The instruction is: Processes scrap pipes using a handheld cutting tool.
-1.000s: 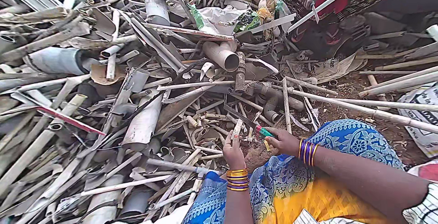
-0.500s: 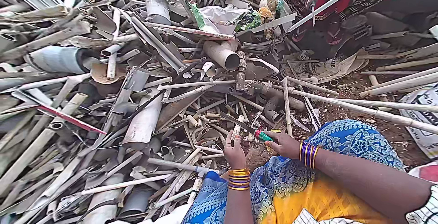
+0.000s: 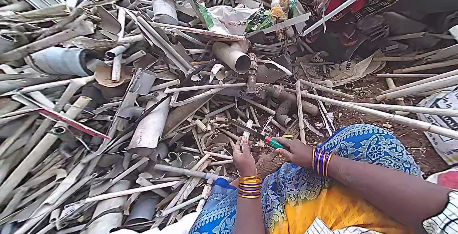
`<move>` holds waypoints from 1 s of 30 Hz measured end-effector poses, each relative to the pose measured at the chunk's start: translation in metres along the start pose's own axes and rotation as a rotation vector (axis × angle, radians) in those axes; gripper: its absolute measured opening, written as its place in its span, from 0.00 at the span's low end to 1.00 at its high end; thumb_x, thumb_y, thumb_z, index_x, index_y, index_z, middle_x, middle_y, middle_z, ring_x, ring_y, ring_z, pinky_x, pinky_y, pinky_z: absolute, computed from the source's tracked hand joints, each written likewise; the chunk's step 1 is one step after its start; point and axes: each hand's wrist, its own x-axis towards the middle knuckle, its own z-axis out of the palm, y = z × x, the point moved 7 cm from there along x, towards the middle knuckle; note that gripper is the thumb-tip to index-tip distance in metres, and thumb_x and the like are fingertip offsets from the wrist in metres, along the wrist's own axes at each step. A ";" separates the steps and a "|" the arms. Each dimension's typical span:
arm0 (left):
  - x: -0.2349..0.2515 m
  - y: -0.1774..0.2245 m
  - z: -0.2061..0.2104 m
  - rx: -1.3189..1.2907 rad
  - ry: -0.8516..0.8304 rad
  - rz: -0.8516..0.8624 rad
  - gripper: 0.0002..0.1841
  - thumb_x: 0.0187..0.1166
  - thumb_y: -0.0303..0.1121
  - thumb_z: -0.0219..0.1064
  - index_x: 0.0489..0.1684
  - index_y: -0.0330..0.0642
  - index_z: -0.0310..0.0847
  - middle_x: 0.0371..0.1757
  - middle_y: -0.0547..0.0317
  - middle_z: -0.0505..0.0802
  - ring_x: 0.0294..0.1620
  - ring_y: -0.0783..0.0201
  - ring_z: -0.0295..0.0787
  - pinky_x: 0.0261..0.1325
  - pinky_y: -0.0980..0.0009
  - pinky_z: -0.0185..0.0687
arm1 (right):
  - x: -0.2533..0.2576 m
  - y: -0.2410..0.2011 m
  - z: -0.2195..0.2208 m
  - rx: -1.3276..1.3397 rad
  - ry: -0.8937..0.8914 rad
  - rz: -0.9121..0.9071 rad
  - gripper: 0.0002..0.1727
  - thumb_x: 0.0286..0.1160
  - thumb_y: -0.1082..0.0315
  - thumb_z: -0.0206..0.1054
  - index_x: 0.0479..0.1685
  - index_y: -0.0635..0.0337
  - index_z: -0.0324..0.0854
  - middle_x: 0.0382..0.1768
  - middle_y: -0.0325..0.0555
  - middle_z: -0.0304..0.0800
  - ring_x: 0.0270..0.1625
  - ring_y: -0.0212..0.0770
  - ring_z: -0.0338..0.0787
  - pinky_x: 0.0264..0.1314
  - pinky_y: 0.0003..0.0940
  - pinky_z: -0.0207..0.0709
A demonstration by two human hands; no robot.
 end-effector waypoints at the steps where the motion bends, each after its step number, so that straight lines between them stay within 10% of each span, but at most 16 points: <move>1: 0.000 0.000 0.000 -0.044 0.014 -0.029 0.18 0.91 0.25 0.54 0.73 0.23 0.71 0.54 0.44 0.88 0.44 0.72 0.87 0.54 0.78 0.82 | 0.001 -0.001 0.000 -0.051 -0.007 0.002 0.30 0.93 0.61 0.53 0.91 0.62 0.59 0.67 0.68 0.85 0.67 0.60 0.87 0.75 0.54 0.73; 6: -0.004 -0.002 0.001 -0.252 0.049 -0.145 0.14 0.94 0.28 0.51 0.62 0.25 0.73 0.37 0.54 0.87 0.32 0.72 0.88 0.43 0.78 0.87 | 0.007 0.008 -0.012 -0.155 0.057 0.061 0.32 0.93 0.59 0.53 0.94 0.57 0.54 0.65 0.68 0.86 0.66 0.64 0.88 0.74 0.58 0.73; 20: -0.001 -0.002 -0.004 -0.243 0.052 -0.149 0.14 0.94 0.29 0.50 0.62 0.25 0.73 0.36 0.56 0.86 0.31 0.72 0.87 0.42 0.77 0.87 | 0.006 0.005 -0.010 -0.180 0.043 0.057 0.32 0.93 0.58 0.53 0.94 0.55 0.55 0.64 0.66 0.87 0.65 0.63 0.88 0.73 0.59 0.74; 30: -0.001 -0.001 -0.004 -0.219 0.075 -0.165 0.18 0.97 0.37 0.44 0.42 0.34 0.75 0.21 0.64 0.85 0.20 0.74 0.85 0.30 0.80 0.84 | 0.001 -0.003 0.000 0.029 0.007 -0.021 0.29 0.92 0.62 0.55 0.89 0.63 0.62 0.69 0.65 0.84 0.67 0.54 0.88 0.75 0.47 0.74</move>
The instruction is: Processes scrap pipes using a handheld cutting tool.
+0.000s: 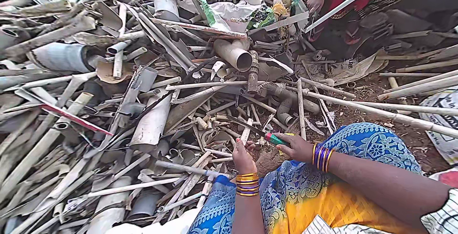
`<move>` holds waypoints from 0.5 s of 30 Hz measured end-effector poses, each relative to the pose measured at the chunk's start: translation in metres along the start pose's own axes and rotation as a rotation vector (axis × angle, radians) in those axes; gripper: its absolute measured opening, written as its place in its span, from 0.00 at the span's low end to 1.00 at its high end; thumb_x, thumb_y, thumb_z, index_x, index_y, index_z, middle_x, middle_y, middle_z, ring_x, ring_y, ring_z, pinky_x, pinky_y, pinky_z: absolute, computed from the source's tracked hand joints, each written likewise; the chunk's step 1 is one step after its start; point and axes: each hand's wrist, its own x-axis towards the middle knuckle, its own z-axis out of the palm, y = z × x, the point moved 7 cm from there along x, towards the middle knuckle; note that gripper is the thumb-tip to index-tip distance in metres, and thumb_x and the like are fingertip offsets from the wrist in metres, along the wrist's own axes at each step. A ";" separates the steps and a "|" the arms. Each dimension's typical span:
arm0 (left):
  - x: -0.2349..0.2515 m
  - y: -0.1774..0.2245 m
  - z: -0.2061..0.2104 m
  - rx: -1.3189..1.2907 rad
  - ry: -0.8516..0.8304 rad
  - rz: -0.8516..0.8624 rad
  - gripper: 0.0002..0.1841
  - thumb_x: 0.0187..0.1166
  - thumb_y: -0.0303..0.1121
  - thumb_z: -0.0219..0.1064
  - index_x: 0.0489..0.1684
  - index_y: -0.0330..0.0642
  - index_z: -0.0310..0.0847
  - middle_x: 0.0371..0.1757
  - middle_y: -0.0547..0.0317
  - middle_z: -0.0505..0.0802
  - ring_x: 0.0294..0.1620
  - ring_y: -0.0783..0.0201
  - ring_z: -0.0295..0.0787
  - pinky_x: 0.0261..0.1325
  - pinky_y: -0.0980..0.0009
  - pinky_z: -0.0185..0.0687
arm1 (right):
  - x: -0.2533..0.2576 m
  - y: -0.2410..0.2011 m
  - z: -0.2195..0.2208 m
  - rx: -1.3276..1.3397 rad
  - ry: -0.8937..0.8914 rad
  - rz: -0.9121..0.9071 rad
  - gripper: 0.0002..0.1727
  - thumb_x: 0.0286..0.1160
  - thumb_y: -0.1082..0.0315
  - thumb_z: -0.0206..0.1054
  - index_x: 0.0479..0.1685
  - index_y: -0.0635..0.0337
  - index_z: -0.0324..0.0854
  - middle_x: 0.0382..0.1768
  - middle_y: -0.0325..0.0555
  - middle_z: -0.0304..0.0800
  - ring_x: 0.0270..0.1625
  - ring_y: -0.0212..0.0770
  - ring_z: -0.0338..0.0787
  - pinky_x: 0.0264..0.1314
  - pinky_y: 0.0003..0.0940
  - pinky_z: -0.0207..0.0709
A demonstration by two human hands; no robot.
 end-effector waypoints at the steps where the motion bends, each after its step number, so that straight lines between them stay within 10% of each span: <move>1: 0.001 0.000 0.000 0.009 0.005 0.011 0.17 0.97 0.36 0.45 0.45 0.31 0.75 0.22 0.63 0.85 0.21 0.74 0.85 0.32 0.80 0.84 | -0.001 -0.002 0.003 -0.002 -0.039 -0.004 0.29 0.92 0.62 0.55 0.89 0.63 0.62 0.71 0.65 0.83 0.69 0.54 0.87 0.76 0.48 0.73; 6: -0.001 0.004 0.002 0.104 -0.047 0.085 0.16 0.95 0.30 0.48 0.64 0.23 0.73 0.36 0.56 0.88 0.31 0.75 0.87 0.41 0.80 0.84 | 0.002 0.001 -0.005 0.029 0.012 0.035 0.29 0.92 0.62 0.54 0.89 0.63 0.63 0.72 0.65 0.82 0.70 0.54 0.85 0.76 0.48 0.72; 15: -0.001 0.005 0.005 0.142 -0.074 0.127 0.16 0.95 0.29 0.48 0.63 0.22 0.75 0.33 0.58 0.88 0.29 0.77 0.87 0.39 0.82 0.84 | 0.002 0.007 -0.007 0.137 0.005 0.068 0.29 0.93 0.61 0.53 0.89 0.63 0.62 0.70 0.64 0.82 0.60 0.49 0.87 0.66 0.44 0.77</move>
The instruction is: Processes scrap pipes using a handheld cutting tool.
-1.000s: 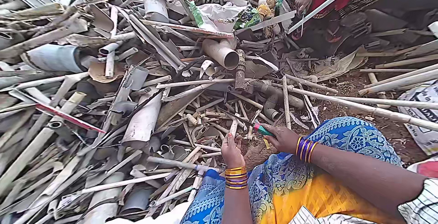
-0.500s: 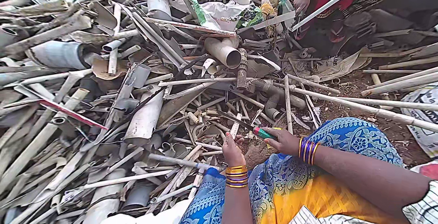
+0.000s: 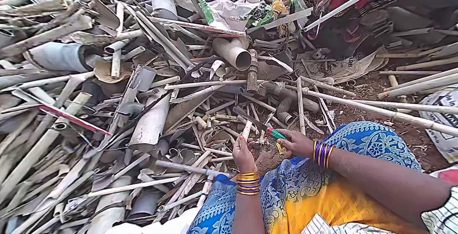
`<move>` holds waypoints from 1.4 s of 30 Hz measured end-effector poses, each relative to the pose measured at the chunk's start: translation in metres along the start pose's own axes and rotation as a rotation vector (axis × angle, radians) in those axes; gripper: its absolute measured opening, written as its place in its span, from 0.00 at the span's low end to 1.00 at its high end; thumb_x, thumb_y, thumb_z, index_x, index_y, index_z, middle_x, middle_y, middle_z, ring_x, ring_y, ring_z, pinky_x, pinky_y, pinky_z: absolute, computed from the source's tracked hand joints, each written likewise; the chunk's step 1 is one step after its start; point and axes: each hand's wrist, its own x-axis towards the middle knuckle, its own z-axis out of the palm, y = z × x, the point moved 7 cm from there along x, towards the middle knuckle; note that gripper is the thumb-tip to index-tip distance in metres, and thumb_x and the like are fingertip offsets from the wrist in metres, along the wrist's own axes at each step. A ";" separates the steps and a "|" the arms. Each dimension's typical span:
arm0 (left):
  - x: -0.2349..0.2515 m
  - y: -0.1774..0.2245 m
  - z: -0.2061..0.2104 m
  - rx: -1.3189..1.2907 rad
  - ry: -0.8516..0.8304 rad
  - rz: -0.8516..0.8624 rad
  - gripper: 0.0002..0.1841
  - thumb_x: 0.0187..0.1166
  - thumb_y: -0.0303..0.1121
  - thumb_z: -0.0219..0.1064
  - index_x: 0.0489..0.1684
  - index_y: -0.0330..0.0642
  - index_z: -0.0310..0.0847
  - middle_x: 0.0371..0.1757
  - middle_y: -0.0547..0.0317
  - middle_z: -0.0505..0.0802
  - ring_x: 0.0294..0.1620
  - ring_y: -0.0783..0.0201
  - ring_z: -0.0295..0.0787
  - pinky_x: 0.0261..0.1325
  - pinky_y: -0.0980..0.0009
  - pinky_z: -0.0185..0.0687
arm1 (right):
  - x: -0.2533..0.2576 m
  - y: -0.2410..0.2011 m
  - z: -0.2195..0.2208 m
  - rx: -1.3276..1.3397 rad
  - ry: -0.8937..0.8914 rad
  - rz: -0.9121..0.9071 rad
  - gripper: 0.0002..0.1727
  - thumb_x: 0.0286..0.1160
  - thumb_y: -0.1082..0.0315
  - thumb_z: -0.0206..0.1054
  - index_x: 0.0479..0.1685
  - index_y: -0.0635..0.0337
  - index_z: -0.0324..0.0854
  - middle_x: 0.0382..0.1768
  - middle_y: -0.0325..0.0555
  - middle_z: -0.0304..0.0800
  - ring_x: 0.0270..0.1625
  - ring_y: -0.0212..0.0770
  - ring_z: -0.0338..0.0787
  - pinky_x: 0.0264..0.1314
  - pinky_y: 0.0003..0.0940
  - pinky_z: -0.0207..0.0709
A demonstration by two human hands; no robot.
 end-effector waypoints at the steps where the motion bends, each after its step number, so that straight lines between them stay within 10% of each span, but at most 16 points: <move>1: 0.000 0.000 -0.001 0.003 0.004 -0.003 0.16 0.95 0.29 0.48 0.63 0.22 0.74 0.34 0.58 0.88 0.29 0.77 0.87 0.40 0.82 0.85 | -0.002 -0.001 0.005 -0.007 -0.036 -0.014 0.29 0.93 0.62 0.53 0.88 0.64 0.63 0.68 0.64 0.83 0.58 0.49 0.87 0.65 0.44 0.77; 15: -0.002 -0.002 0.001 0.007 -0.013 -0.018 0.18 0.95 0.29 0.47 0.67 0.22 0.74 0.35 0.57 0.89 0.29 0.76 0.87 0.40 0.81 0.84 | 0.001 0.000 0.004 0.035 -0.022 0.022 0.28 0.93 0.61 0.52 0.88 0.62 0.63 0.62 0.61 0.84 0.48 0.44 0.86 0.54 0.40 0.78; 27: 0.000 -0.003 0.000 0.064 -0.036 0.000 0.18 0.95 0.29 0.47 0.70 0.22 0.72 0.41 0.53 0.89 0.34 0.76 0.87 0.44 0.80 0.83 | -0.003 -0.004 0.013 -0.038 -0.069 -0.006 0.29 0.93 0.62 0.53 0.89 0.64 0.62 0.73 0.65 0.80 0.69 0.54 0.85 0.75 0.47 0.72; 33: -0.003 -0.008 -0.002 -0.110 0.072 -0.175 0.19 0.97 0.39 0.45 0.44 0.33 0.75 0.21 0.63 0.85 0.19 0.74 0.83 0.29 0.80 0.82 | -0.005 -0.008 0.015 -0.134 -0.093 -0.032 0.30 0.93 0.61 0.53 0.90 0.63 0.60 0.70 0.67 0.82 0.68 0.58 0.85 0.75 0.52 0.71; 42: 0.000 -0.027 -0.003 -0.383 0.145 -0.432 0.17 0.95 0.45 0.47 0.33 0.49 0.68 0.16 0.68 0.72 0.10 0.74 0.67 0.17 0.79 0.73 | 0.000 -0.006 0.009 -0.429 -0.046 0.000 0.33 0.94 0.57 0.51 0.95 0.54 0.54 0.63 0.69 0.86 0.65 0.66 0.87 0.71 0.62 0.74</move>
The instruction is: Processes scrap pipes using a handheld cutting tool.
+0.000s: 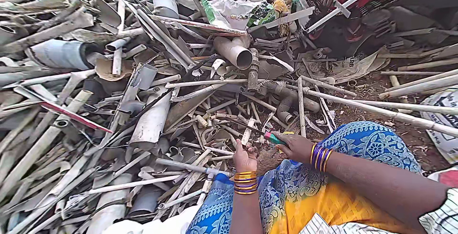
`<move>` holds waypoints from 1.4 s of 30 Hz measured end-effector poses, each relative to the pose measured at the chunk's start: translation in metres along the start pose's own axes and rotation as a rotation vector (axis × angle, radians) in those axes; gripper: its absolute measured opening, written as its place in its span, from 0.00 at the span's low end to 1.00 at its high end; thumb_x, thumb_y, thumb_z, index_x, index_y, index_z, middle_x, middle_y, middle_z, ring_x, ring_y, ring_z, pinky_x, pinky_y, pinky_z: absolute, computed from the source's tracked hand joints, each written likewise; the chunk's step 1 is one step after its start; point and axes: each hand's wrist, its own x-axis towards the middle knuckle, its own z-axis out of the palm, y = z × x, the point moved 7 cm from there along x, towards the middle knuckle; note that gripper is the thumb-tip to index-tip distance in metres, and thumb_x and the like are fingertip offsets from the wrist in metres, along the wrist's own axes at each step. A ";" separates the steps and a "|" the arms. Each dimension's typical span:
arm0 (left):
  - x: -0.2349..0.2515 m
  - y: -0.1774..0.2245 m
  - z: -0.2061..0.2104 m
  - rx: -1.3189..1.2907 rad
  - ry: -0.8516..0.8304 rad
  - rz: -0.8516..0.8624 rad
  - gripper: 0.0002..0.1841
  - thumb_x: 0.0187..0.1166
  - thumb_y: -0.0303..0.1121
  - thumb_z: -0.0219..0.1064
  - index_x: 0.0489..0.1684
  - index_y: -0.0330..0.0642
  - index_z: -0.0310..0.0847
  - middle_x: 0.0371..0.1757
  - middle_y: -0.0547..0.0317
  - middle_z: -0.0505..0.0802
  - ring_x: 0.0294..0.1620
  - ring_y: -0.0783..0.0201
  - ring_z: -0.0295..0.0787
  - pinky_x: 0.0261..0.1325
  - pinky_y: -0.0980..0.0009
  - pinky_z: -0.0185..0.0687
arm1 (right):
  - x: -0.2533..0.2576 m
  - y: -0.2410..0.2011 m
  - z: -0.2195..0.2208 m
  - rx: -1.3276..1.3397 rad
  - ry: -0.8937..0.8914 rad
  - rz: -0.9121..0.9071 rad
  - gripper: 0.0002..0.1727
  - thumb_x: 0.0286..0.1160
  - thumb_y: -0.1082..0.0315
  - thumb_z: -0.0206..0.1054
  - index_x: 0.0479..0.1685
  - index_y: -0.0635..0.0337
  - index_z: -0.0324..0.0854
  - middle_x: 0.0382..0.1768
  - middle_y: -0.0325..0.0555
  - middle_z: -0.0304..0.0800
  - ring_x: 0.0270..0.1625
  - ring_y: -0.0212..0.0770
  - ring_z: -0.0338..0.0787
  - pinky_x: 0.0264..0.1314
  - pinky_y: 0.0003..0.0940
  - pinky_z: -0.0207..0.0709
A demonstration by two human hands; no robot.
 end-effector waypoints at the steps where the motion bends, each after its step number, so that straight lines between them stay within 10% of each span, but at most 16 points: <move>1: 0.001 0.002 -0.001 0.002 0.014 0.020 0.17 0.95 0.44 0.48 0.32 0.49 0.68 0.16 0.68 0.72 0.10 0.74 0.68 0.17 0.79 0.72 | -0.002 -0.004 0.002 -0.079 -0.028 -0.003 0.33 0.94 0.55 0.51 0.95 0.50 0.53 0.62 0.69 0.86 0.64 0.68 0.88 0.69 0.64 0.75; 7: -0.002 0.009 -0.003 0.064 0.006 0.139 0.16 0.96 0.40 0.48 0.35 0.46 0.72 0.19 0.67 0.75 0.14 0.74 0.71 0.21 0.80 0.74 | 0.003 0.017 -0.023 -0.094 0.092 0.279 0.33 0.95 0.55 0.47 0.97 0.46 0.47 0.67 0.70 0.83 0.68 0.68 0.85 0.71 0.62 0.74; 12: 0.003 0.011 -0.005 -0.041 0.033 0.098 0.15 0.95 0.42 0.49 0.34 0.48 0.70 0.18 0.68 0.74 0.12 0.73 0.70 0.20 0.79 0.75 | -0.002 -0.005 -0.008 -0.286 0.225 -0.055 0.31 0.91 0.58 0.51 0.93 0.47 0.60 0.46 0.72 0.88 0.45 0.72 0.91 0.47 0.64 0.80; 15: -0.003 0.013 -0.006 0.041 -0.002 0.146 0.13 0.94 0.39 0.51 0.37 0.46 0.72 0.19 0.68 0.75 0.13 0.75 0.72 0.20 0.81 0.75 | 0.007 0.012 -0.015 -0.164 0.069 0.235 0.32 0.96 0.55 0.46 0.98 0.43 0.47 0.65 0.71 0.84 0.65 0.71 0.86 0.67 0.65 0.75; 20: -0.022 0.045 0.005 0.679 -0.047 0.709 0.15 0.81 0.27 0.69 0.60 0.25 0.83 0.39 0.50 0.92 0.32 0.71 0.88 0.42 0.74 0.85 | -0.014 0.005 -0.039 0.101 0.675 -0.059 0.31 0.87 0.63 0.55 0.83 0.75 0.66 0.53 0.69 0.92 0.52 0.64 0.94 0.60 0.57 0.84; 24: -0.034 0.051 0.011 0.965 -0.001 1.113 0.17 0.71 0.31 0.76 0.52 0.27 0.91 0.46 0.37 0.96 0.49 0.43 0.96 0.60 0.47 0.86 | -0.004 0.004 -0.003 0.248 0.113 0.028 0.26 0.92 0.61 0.53 0.80 0.70 0.67 0.46 0.61 0.86 0.42 0.50 0.87 0.53 0.48 0.79; 29: -0.036 0.051 0.015 1.014 -0.037 1.159 0.16 0.71 0.31 0.75 0.51 0.27 0.91 0.47 0.38 0.97 0.52 0.39 0.95 0.66 0.45 0.83 | -0.003 0.010 -0.001 0.446 0.170 -0.003 0.24 0.89 0.58 0.49 0.74 0.68 0.65 0.27 0.38 0.73 0.21 0.29 0.73 0.26 0.29 0.73; 34: -0.033 0.048 0.018 1.082 -0.135 0.948 0.19 0.76 0.35 0.73 0.57 0.28 0.89 0.52 0.38 0.96 0.58 0.43 0.93 0.73 0.49 0.77 | -0.004 0.003 0.018 -0.228 -0.260 0.083 0.29 0.94 0.58 0.52 0.86 0.65 0.62 0.58 0.71 0.87 0.60 0.67 0.88 0.68 0.63 0.75; 37: -0.042 0.076 -0.002 1.048 -0.021 1.087 0.18 0.77 0.36 0.74 0.59 0.32 0.90 0.53 0.42 0.96 0.57 0.46 0.94 0.75 0.48 0.76 | -0.001 0.003 0.007 -0.383 -0.075 -0.022 0.28 0.92 0.60 0.55 0.82 0.70 0.66 0.52 0.76 0.88 0.57 0.77 0.89 0.60 0.73 0.75; 42: -0.100 0.190 -0.099 1.014 0.721 1.525 0.15 0.75 0.33 0.73 0.53 0.32 0.90 0.32 0.50 0.95 0.35 0.54 0.92 0.58 0.54 0.82 | -0.012 0.003 -0.003 -0.338 0.156 -0.225 0.26 0.86 0.60 0.59 0.74 0.73 0.73 0.39 0.79 0.88 0.41 0.83 0.89 0.41 0.80 0.74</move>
